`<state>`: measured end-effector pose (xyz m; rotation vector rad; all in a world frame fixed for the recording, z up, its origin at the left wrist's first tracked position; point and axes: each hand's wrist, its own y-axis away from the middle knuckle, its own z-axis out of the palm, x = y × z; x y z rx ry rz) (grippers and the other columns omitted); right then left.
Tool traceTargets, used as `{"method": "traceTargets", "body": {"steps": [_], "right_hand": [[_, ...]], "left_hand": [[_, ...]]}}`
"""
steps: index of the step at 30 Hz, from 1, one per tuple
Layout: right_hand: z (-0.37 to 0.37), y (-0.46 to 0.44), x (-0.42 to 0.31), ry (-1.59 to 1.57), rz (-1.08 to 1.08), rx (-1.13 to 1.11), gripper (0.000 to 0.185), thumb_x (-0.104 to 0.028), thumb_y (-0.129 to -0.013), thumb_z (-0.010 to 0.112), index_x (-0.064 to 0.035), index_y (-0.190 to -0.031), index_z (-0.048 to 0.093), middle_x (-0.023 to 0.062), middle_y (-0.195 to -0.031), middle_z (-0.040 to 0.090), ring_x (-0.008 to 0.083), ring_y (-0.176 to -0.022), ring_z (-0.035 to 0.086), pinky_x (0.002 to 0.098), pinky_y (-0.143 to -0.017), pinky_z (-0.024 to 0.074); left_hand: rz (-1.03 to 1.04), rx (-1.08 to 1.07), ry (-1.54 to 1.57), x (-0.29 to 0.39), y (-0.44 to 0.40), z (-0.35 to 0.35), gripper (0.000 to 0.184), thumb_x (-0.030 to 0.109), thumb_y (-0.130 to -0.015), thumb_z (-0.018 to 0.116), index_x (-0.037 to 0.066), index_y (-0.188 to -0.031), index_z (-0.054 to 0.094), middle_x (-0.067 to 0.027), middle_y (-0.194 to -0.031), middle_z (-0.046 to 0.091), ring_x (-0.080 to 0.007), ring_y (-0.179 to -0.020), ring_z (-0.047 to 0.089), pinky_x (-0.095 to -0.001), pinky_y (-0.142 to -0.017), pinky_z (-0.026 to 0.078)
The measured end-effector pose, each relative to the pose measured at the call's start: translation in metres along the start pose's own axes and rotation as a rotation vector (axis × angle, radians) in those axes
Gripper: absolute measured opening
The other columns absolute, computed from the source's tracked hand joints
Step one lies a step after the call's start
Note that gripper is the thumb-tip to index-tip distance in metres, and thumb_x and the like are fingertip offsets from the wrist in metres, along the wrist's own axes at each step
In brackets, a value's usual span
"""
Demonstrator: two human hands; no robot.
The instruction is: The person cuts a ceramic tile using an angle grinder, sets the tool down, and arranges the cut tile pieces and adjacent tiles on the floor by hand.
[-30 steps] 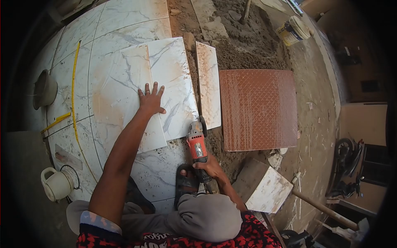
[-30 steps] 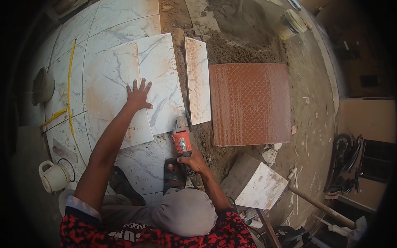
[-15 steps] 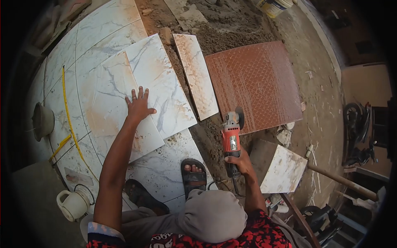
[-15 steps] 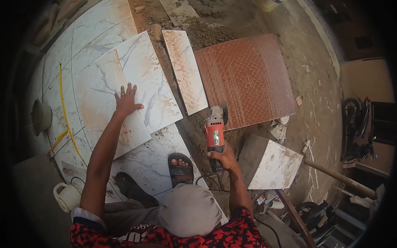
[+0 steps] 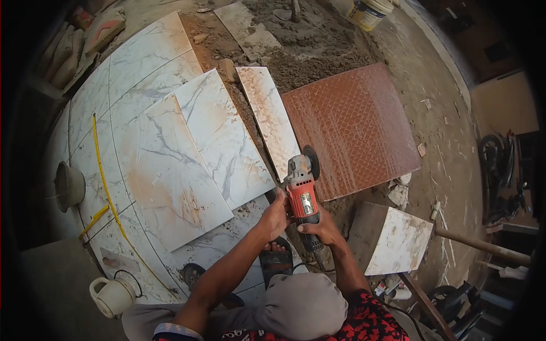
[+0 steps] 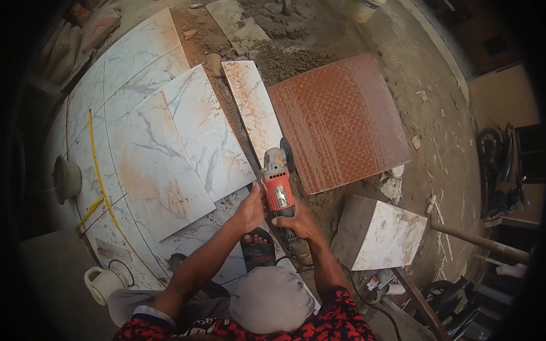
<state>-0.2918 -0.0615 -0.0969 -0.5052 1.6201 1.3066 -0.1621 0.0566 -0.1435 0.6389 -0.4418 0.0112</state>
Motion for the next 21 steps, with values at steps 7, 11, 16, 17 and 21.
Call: {"method": "traceTargets", "body": {"steps": [7,11,16,17,21], "right_hand": [[0.020,0.002,0.013,-0.042,-0.030,-0.028,0.074,-0.024,-0.062,0.077,-0.0018,-0.128,0.052,0.0099,-0.113,0.061,0.0208,-0.105,0.057,0.0331,-0.094,0.0433],[0.029,0.008,0.022,-0.103,-0.050,-0.012,0.077,-0.024,-0.062,0.077,-0.0014,-0.130,0.050,0.0105,-0.115,0.061,0.0209,-0.108,0.056,0.0340,-0.098,0.0415],[0.022,0.021,0.025,-0.072,-0.003,0.058,0.077,-0.026,-0.062,0.077,-0.0005,-0.129,0.050,0.0124,-0.114,0.062,0.0234,-0.106,0.058,0.0342,-0.096,0.0432],[0.015,0.021,0.038,0.087,0.031,0.102,0.076,-0.029,-0.062,0.078,-0.0013,-0.128,0.050,0.0128,-0.113,0.062,0.0247,-0.104,0.059,0.0357,-0.094,0.0445],[-0.007,0.041,0.036,0.559,0.232,0.391,0.071,-0.033,-0.063,0.079,-0.0021,-0.121,0.052,0.0180,-0.107,0.064,0.0320,-0.100,0.062,0.0394,-0.090,0.0468]], "left_hand": [[0.182,-0.031,0.245,-0.018,0.003,-0.013,0.067,0.059,-0.098,0.036,0.011,-0.144,0.035,-0.0084,-0.136,0.050,-0.0235,-0.125,0.049,-0.0438,-0.108,0.039],[0.217,0.028,0.216,-0.034,0.010,-0.011,0.064,0.056,-0.098,0.039,0.010,-0.142,0.037,-0.0082,-0.133,0.051,-0.0222,-0.123,0.051,-0.0421,-0.104,0.043],[0.190,-0.061,0.221,-0.051,0.000,-0.015,0.062,0.054,-0.098,0.042,0.009,-0.141,0.039,-0.0086,-0.131,0.053,-0.0221,-0.123,0.051,-0.0427,-0.104,0.042],[0.163,-0.034,0.155,-0.057,-0.005,-0.018,0.068,0.055,-0.096,0.047,0.007,-0.142,0.038,-0.0102,-0.134,0.052,-0.0222,-0.123,0.050,-0.0428,-0.105,0.039],[-0.020,0.109,-0.328,-0.038,0.007,-0.030,0.078,0.055,-0.094,0.054,0.001,-0.146,0.034,-0.0151,-0.141,0.048,-0.0243,-0.124,0.050,-0.0435,-0.107,0.033]]}}
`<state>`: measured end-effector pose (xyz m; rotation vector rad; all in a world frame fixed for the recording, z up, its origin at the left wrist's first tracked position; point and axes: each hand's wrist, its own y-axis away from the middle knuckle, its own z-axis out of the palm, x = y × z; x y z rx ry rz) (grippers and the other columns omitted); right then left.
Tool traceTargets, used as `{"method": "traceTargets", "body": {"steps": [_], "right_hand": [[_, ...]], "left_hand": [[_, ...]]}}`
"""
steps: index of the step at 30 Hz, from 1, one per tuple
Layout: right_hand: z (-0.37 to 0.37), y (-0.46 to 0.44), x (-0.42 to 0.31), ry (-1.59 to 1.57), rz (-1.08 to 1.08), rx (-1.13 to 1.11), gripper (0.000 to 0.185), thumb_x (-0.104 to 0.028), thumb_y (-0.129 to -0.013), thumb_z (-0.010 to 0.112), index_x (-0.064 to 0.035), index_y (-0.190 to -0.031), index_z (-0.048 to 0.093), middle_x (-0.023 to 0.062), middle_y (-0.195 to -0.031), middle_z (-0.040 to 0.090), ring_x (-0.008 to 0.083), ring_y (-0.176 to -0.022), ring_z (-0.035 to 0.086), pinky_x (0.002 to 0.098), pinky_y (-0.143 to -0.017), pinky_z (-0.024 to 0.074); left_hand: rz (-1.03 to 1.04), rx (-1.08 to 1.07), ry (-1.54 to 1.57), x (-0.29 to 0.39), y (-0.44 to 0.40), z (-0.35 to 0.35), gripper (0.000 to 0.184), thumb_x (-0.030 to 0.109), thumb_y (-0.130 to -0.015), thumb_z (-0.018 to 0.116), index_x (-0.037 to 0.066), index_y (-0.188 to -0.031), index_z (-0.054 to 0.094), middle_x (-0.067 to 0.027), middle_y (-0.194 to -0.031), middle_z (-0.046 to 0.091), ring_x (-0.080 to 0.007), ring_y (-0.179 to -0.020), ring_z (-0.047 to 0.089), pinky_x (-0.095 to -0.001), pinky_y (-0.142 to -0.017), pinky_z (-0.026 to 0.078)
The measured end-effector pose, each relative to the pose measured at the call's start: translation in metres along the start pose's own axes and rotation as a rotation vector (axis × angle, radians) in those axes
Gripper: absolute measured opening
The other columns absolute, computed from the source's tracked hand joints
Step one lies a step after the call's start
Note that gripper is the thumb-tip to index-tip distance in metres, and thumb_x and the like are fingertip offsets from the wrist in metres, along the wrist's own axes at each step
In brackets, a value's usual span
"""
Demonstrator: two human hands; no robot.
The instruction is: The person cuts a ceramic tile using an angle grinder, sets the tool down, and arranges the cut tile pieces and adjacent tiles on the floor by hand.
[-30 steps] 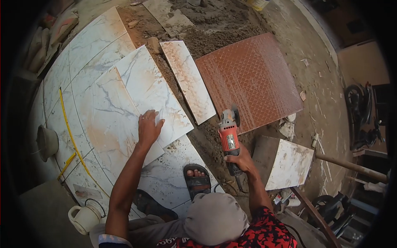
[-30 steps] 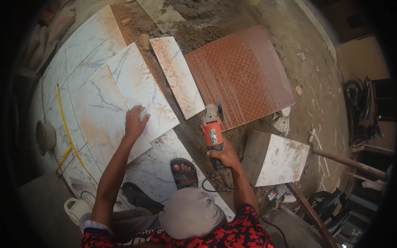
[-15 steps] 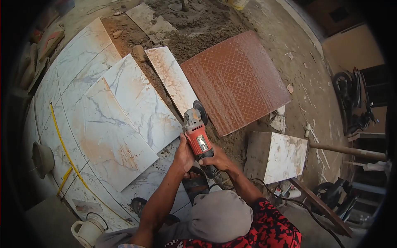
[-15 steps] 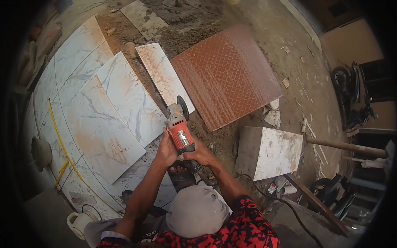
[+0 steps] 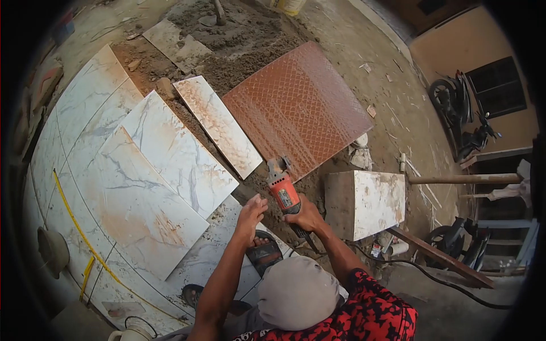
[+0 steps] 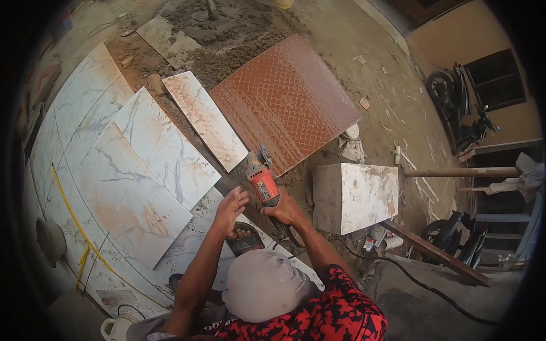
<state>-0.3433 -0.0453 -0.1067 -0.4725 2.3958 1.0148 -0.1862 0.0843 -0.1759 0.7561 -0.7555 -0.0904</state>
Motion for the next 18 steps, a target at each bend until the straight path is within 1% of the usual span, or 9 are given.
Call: {"method": "traceTargets", "body": {"steps": [1,2,4,6,8,10,12,15,18], "right_hand": [[-0.008,0.002,0.008,0.009,0.044,0.026,0.071,-0.033,-0.062,0.079,-0.0009,-0.120,0.052,0.0204,-0.107,0.063,0.0354,-0.102,0.061,0.0394,-0.090,0.0464],[-0.015,0.006,0.018,0.014,0.064,0.046,0.071,-0.033,-0.062,0.079,-0.0009,-0.120,0.052,0.0204,-0.107,0.063,0.0354,-0.102,0.061,0.0394,-0.090,0.0464],[-0.027,0.016,0.043,0.042,0.114,0.196,0.072,-0.033,-0.063,0.078,0.0021,-0.120,0.051,0.0256,-0.106,0.064,0.0390,-0.102,0.063,0.0410,-0.089,0.0478],[-0.044,0.028,0.070,0.037,0.134,0.263,0.073,-0.033,-0.063,0.078,0.0020,-0.121,0.050,0.0250,-0.106,0.064,0.0378,-0.102,0.063,0.0409,-0.090,0.0480],[-0.061,0.044,0.085,-0.016,0.286,0.539,0.071,-0.032,-0.064,0.078,0.0011,-0.120,0.050,0.0239,-0.106,0.065,0.0379,-0.099,0.064,0.0419,-0.088,0.0490],[-0.091,0.058,0.091,-0.039,0.409,0.645,0.072,-0.033,-0.064,0.078,0.0014,-0.119,0.048,0.0240,-0.104,0.065,0.0385,-0.096,0.065,0.0436,-0.086,0.0501],[-0.114,0.060,0.128,0.011,0.538,0.771,0.072,-0.034,-0.064,0.078,0.0016,-0.119,0.047,0.0250,-0.104,0.065,0.0401,-0.094,0.066,0.0457,-0.085,0.0505],[-0.140,0.059,0.174,0.147,0.731,0.867,0.076,-0.036,-0.064,0.078,0.0018,-0.120,0.045,0.0259,-0.106,0.065,0.0415,-0.099,0.065,0.0471,-0.088,0.0501],[-0.146,0.056,0.219,0.265,0.872,0.847,0.079,-0.038,-0.064,0.078,0.0017,-0.121,0.043,0.0262,-0.110,0.064,0.0418,-0.104,0.064,0.0490,-0.091,0.0495]], "left_hand": [[0.040,-0.035,-0.090,0.007,0.000,-0.013,0.076,0.054,-0.096,0.053,0.003,-0.148,0.031,-0.0155,-0.142,0.048,-0.0248,-0.127,0.049,-0.0392,-0.107,0.034],[0.122,-0.059,-0.137,0.015,0.004,-0.026,0.074,0.054,-0.096,0.052,0.003,-0.147,0.034,-0.0158,-0.141,0.049,-0.0241,-0.127,0.049,-0.0393,-0.107,0.034],[0.172,-0.040,-0.251,0.039,0.011,-0.048,0.074,0.053,-0.096,0.052,0.001,-0.146,0.035,-0.0167,-0.140,0.049,-0.0256,-0.127,0.049,-0.0409,-0.108,0.033],[0.219,0.030,-0.324,0.063,0.025,-0.061,0.074,0.053,-0.098,0.049,-0.001,-0.146,0.035,-0.0188,-0.139,0.049,-0.0289,-0.128,0.047,-0.0418,-0.109,0.032],[0.244,0.103,-0.260,0.069,0.030,-0.074,0.074,0.054,-0.097,0.050,0.000,-0.145,0.036,-0.0185,-0.139,0.050,-0.0288,-0.128,0.047,-0.0417,-0.109,0.033],[0.261,0.115,-0.285,0.077,0.035,-0.078,0.073,0.053,-0.097,0.050,0.000,-0.145,0.037,-0.0188,-0.139,0.050,-0.0288,-0.127,0.048,-0.0419,-0.109,0.033],[0.270,0.108,-0.315,0.084,0.037,-0.076,0.071,0.052,-0.097,0.050,0.000,-0.144,0.038,-0.0192,-0.139,0.050,-0.0289,-0.127,0.049,-0.0421,-0.109,0.034],[0.323,0.102,-0.373,0.108,0.037,-0.077,0.069,0.051,-0.097,0.050,0.000,-0.143,0.040,-0.0196,-0.138,0.050,-0.0292,-0.126,0.050,-0.0423,-0.108,0.034],[0.402,0.112,-0.468,0.140,0.044,-0.084,0.066,0.048,-0.098,0.049,-0.001,-0.142,0.042,-0.0203,-0.137,0.051,-0.0295,-0.125,0.051,-0.0425,-0.108,0.035]]}}
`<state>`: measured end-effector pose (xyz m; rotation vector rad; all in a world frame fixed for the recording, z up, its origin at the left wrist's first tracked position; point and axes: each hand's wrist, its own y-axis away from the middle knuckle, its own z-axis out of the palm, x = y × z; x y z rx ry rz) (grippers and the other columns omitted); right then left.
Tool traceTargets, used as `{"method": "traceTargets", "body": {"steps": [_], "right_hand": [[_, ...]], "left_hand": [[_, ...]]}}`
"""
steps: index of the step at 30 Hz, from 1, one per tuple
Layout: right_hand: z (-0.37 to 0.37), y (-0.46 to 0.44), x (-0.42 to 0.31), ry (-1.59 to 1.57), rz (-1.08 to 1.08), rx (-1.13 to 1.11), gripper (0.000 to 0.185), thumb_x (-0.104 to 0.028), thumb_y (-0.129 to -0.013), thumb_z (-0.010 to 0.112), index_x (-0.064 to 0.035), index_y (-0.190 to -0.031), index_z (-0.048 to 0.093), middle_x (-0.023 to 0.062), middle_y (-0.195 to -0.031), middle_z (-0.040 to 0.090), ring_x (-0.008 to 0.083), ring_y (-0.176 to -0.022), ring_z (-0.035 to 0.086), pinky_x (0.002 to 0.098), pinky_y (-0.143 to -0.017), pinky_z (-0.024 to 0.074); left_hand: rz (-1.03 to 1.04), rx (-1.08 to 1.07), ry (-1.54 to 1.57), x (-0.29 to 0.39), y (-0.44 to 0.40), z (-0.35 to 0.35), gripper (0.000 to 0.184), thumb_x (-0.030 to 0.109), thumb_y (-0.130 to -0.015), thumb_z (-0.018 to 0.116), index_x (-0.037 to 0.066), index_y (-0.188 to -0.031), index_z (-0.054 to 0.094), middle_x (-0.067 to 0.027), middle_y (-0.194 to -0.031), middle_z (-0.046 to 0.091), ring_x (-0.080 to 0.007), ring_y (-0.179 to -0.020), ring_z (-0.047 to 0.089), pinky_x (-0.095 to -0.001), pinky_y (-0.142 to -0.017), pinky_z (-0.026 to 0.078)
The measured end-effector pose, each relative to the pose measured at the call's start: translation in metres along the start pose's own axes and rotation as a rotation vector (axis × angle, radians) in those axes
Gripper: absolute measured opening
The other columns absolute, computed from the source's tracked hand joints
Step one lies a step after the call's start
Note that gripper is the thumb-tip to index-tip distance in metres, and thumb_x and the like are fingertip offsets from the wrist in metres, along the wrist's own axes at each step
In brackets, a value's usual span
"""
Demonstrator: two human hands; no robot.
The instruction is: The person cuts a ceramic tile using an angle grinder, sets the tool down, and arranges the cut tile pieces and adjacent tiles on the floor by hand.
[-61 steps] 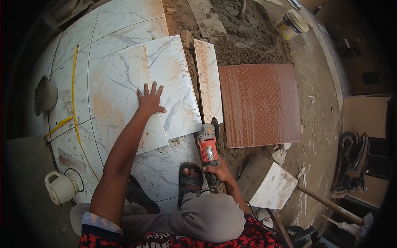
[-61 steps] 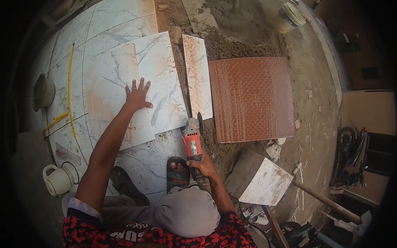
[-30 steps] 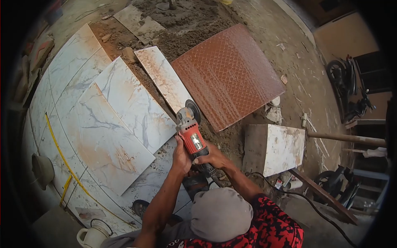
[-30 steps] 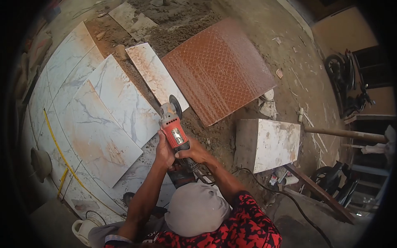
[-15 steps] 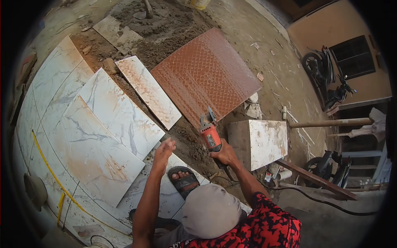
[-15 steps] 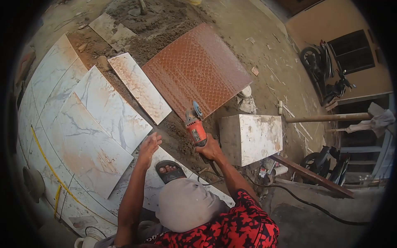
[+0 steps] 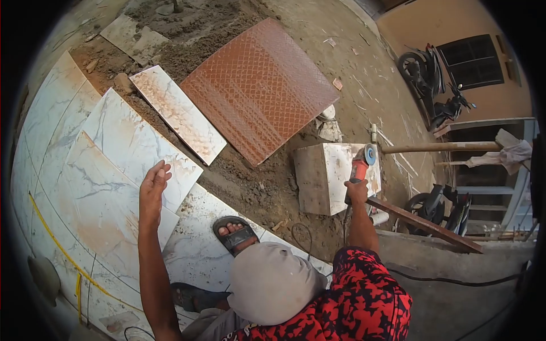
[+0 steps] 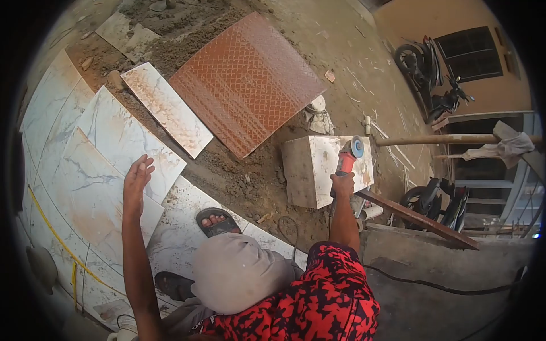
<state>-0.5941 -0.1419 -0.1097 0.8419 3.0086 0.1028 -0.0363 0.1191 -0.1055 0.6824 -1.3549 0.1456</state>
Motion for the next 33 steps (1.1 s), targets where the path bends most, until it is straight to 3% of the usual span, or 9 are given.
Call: {"method": "traceTargets", "body": {"steps": [4,6,8,12,18,22,26,27,33], "right_hand": [[0.031,-0.005,0.019,0.040,0.018,-0.048,0.079,-0.038,-0.064,0.077,0.0015,-0.123,0.042,0.0262,-0.112,0.063,0.0421,-0.106,0.063,0.0502,-0.093,0.0487],[0.045,-0.003,0.022,0.050,0.048,-0.071,0.080,-0.042,-0.066,0.077,0.0012,-0.122,0.041,0.0262,-0.114,0.062,0.0417,-0.108,0.062,0.0501,-0.093,0.0484],[0.056,-0.003,0.024,0.050,0.023,-0.085,0.081,-0.046,-0.067,0.077,0.0013,-0.122,0.041,0.0262,-0.115,0.062,0.0416,-0.108,0.062,0.0506,-0.093,0.0483],[0.078,0.000,0.024,-0.044,0.049,-0.083,0.085,-0.055,-0.069,0.076,0.0011,-0.122,0.041,0.0260,-0.115,0.062,0.0412,-0.108,0.062,0.0511,-0.091,0.0484],[0.092,-0.004,0.010,-0.100,0.017,-0.101,0.084,-0.053,-0.071,0.075,0.0013,-0.123,0.040,0.0273,-0.117,0.060,0.0423,-0.108,0.061,0.0508,-0.090,0.0492],[0.096,-0.004,0.008,-0.089,0.001,-0.104,0.083,-0.051,-0.073,0.075,0.0011,-0.125,0.038,0.0282,-0.119,0.057,0.0440,-0.108,0.060,0.0517,-0.091,0.0494],[0.091,0.012,0.009,-0.140,-0.061,-0.090,0.093,-0.043,-0.074,0.075,0.0051,-0.137,0.025,0.0366,-0.122,0.052,0.0500,-0.109,0.058,0.0521,-0.093,0.0481],[0.093,0.009,0.011,-0.134,-0.033,-0.155,0.101,-0.041,-0.076,0.074,0.0023,-0.144,0.014,0.0374,-0.128,0.046,0.0513,-0.114,0.054,0.0523,-0.095,0.0468],[0.087,0.040,0.014,-0.002,0.013,-0.187,0.108,-0.037,-0.078,0.070,-0.0050,-0.151,-0.002,0.0336,-0.136,0.039,0.0493,-0.122,0.048,0.0548,-0.101,0.0415]], "left_hand": [[0.011,0.044,-0.203,0.031,-0.003,-0.044,0.062,0.045,-0.099,0.050,-0.002,-0.140,0.044,-0.0201,-0.135,0.053,-0.0280,-0.123,0.052,-0.0396,-0.107,0.035],[0.041,0.031,-0.316,0.040,-0.002,-0.067,0.053,0.031,-0.100,0.053,-0.006,-0.137,0.046,-0.0224,-0.132,0.055,-0.0270,-0.126,0.051,-0.0350,-0.109,0.035],[0.024,-0.026,-0.470,0.053,0.011,-0.084,0.051,0.029,-0.100,0.053,-0.006,-0.136,0.047,-0.0226,-0.132,0.056,-0.0272,-0.125,0.051,-0.0355,-0.109,0.036],[-0.040,-0.086,-0.510,0.059,0.050,-0.104,0.050,0.029,-0.100,0.052,-0.005,-0.137,0.046,-0.0226,-0.132,0.055,-0.0273,-0.125,0.051,-0.0364,-0.108,0.036],[-0.100,-0.126,-0.299,0.039,0.098,-0.085,0.047,0.025,-0.099,0.053,-0.004,-0.136,0.047,-0.0176,-0.130,0.057,-0.0249,-0.118,0.054,-0.0372,-0.104,0.039],[-0.138,-0.270,-0.354,0.037,0.110,-0.063,0.043,0.019,-0.098,0.054,-0.003,-0.134,0.049,-0.0170,-0.127,0.059,-0.0234,-0.117,0.056,-0.0360,-0.102,0.042],[-0.081,-0.341,-0.376,0.032,0.112,-0.055,0.040,0.016,-0.096,0.056,-0.003,-0.131,0.051,-0.0177,-0.124,0.062,-0.0247,-0.115,0.058,-0.0365,-0.101,0.043],[-0.062,-0.366,-0.413,0.031,0.112,-0.055,0.040,0.015,-0.096,0.057,-0.003,-0.130,0.052,-0.0173,-0.123,0.062,-0.0245,-0.115,0.059,-0.0365,-0.100,0.044],[0.022,-0.425,-0.588,0.024,0.112,-0.042,0.041,0.022,-0.092,0.063,0.000,-0.126,0.058,-0.0177,-0.121,0.064,-0.0291,-0.110,0.062,-0.0381,-0.094,0.047]]}}
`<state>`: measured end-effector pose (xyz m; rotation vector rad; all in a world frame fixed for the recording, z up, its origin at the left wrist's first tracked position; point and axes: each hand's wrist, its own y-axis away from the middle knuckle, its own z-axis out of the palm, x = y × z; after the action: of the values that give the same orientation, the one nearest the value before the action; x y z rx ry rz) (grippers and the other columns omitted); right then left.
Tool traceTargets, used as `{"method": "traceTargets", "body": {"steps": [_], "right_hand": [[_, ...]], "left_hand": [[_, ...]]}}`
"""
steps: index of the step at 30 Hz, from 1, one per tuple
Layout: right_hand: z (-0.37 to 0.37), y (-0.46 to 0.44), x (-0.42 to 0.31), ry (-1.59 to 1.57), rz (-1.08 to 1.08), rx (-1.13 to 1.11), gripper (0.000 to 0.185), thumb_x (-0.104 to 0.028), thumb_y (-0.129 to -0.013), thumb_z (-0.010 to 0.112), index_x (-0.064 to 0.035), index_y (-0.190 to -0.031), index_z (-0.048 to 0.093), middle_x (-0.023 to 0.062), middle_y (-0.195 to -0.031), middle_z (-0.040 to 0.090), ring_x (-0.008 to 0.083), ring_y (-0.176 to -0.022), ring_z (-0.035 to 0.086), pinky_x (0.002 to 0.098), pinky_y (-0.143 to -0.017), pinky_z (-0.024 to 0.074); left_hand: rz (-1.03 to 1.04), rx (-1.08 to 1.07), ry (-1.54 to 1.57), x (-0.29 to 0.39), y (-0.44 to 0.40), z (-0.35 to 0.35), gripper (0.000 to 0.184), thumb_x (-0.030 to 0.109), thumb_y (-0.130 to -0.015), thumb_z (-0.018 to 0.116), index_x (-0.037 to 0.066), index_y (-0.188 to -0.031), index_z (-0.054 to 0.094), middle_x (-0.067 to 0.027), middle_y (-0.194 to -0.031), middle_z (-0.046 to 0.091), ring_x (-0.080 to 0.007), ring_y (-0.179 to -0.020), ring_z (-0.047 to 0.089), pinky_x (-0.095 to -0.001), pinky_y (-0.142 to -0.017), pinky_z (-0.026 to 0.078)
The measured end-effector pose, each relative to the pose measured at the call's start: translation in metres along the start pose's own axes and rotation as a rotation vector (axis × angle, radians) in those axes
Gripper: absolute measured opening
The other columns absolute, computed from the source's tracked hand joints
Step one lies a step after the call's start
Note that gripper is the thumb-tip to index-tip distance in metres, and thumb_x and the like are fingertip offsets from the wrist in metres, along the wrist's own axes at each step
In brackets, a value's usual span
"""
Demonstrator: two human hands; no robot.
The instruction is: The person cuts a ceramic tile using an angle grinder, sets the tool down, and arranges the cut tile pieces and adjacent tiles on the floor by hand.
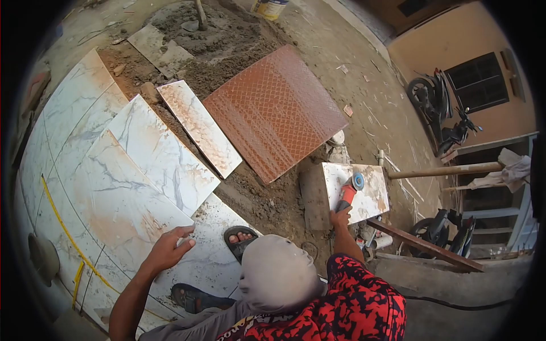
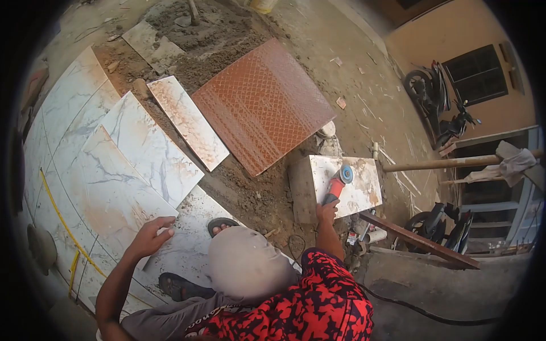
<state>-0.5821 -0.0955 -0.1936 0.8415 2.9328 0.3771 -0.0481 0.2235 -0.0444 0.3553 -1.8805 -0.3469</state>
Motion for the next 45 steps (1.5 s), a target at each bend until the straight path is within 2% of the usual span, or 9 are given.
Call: {"method": "traceTargets", "body": {"steps": [6,15,20,23,27,30,34,42,45], "right_hand": [[-0.019,0.059,-0.058,0.423,-0.076,0.252,0.092,-0.030,-0.082,0.072,-0.0090,-0.151,0.015,0.0266,-0.141,0.041,0.0413,-0.120,0.053,0.0534,-0.095,0.0466],[-0.179,0.289,-0.329,0.089,-1.848,-0.429,0.065,-0.031,-0.091,0.067,-0.0142,-0.146,0.037,0.0188,-0.130,0.057,0.0323,-0.115,0.058,0.0459,-0.095,0.0490],[-0.171,0.425,-0.369,0.359,-2.568,-0.474,0.052,-0.029,-0.097,0.060,-0.0095,-0.143,0.042,0.0167,-0.125,0.062,0.0276,-0.103,0.065,0.0406,-0.087,0.0538],[-0.111,0.459,-0.374,0.621,-2.251,-0.889,0.074,-0.018,-0.083,0.072,-0.0022,-0.143,0.034,0.0252,-0.125,0.058,0.0372,-0.102,0.064,0.0469,-0.083,0.0542],[-0.048,0.450,-0.352,0.634,-2.519,-0.659,0.048,-0.010,-0.086,0.070,0.0027,-0.129,0.051,0.0233,-0.108,0.067,0.0308,-0.085,0.069,0.0358,-0.070,0.0565],[-0.044,0.450,-0.362,0.885,-1.942,-0.967,0.045,-0.011,-0.090,0.066,0.0038,-0.129,0.049,0.0169,-0.098,0.070,0.0198,-0.075,0.069,0.0327,-0.065,0.0565],[0.001,0.390,-0.407,0.486,-2.193,-1.008,0.046,-0.019,-0.090,0.067,0.0039,-0.125,0.050,0.0150,-0.085,0.070,0.0189,-0.072,0.069,0.0321,-0.060,0.0575],[-0.038,0.413,-0.413,0.542,-1.726,-0.990,0.050,-0.028,-0.090,0.068,-0.0034,-0.130,0.050,0.0121,-0.106,0.066,0.0194,-0.072,0.068,0.0289,-0.059,0.0563],[-0.041,0.418,-0.421,0.441,-1.699,-1.173,0.048,-0.023,-0.093,0.065,0.0007,-0.130,0.047,0.0154,-0.100,0.067,0.0185,-0.072,0.068,0.0281,-0.060,0.0564]], "left_hand": [[0.091,-0.139,-0.158,-0.049,-0.016,0.008,0.052,0.042,-0.094,0.055,0.002,-0.127,0.057,-0.0210,-0.113,0.065,-0.0377,-0.106,0.062,-0.0431,-0.090,0.048],[-0.079,0.739,-0.559,-0.034,-0.068,-0.204,0.031,0.033,-0.085,0.064,0.007,-0.101,0.068,-0.0150,-0.093,0.070,-0.0346,-0.094,0.067,-0.0475,-0.080,0.052],[-0.045,1.215,0.094,-0.049,-0.026,-0.223,0.027,0.023,-0.084,0.058,0.002,-0.096,0.069,-0.0188,-0.100,0.070,-0.0351,-0.095,0.068,-0.0462,-0.077,0.055],[-0.214,0.991,-0.049,-0.093,-0.018,-0.206,0.030,0.024,-0.080,0.062,0.001,-0.098,0.071,-0.0185,-0.105,0.070,-0.0319,-0.098,0.068,-0.0443,-0.075,0.056],[-0.245,1.041,0.060,-0.097,-0.012,-0.214,0.023,0.018,-0.074,0.065,0.002,-0.089,0.073,-0.0171,-0.097,0.071,-0.0331,-0.089,0.070,-0.0422,-0.071,0.056],[-0.079,1.155,-0.004,-0.077,-0.011,-0.213,0.021,0.012,-0.072,0.064,0.004,-0.089,0.073,-0.0147,-0.088,0.072,-0.0302,-0.086,0.070,-0.0417,-0.069,0.056],[-0.027,1.025,-0.240,-0.086,-0.061,-0.214,0.018,0.017,-0.072,0.068,0.004,-0.082,0.074,-0.0141,-0.088,0.072,-0.0285,-0.087,0.069,-0.0442,-0.076,0.055],[-0.066,0.927,-0.276,-0.059,-0.029,-0.197,0.018,0.024,-0.079,0.067,0.010,-0.085,0.076,-0.0084,-0.092,0.073,-0.0253,-0.096,0.068,-0.0417,-0.087,0.053],[0.228,0.738,-1.035,-0.079,-0.080,-0.223,0.012,0.024,-0.077,0.069,0.016,-0.082,0.076,-0.0037,-0.092,0.073,-0.0235,-0.093,0.068,-0.0384,-0.079,0.056]]}}
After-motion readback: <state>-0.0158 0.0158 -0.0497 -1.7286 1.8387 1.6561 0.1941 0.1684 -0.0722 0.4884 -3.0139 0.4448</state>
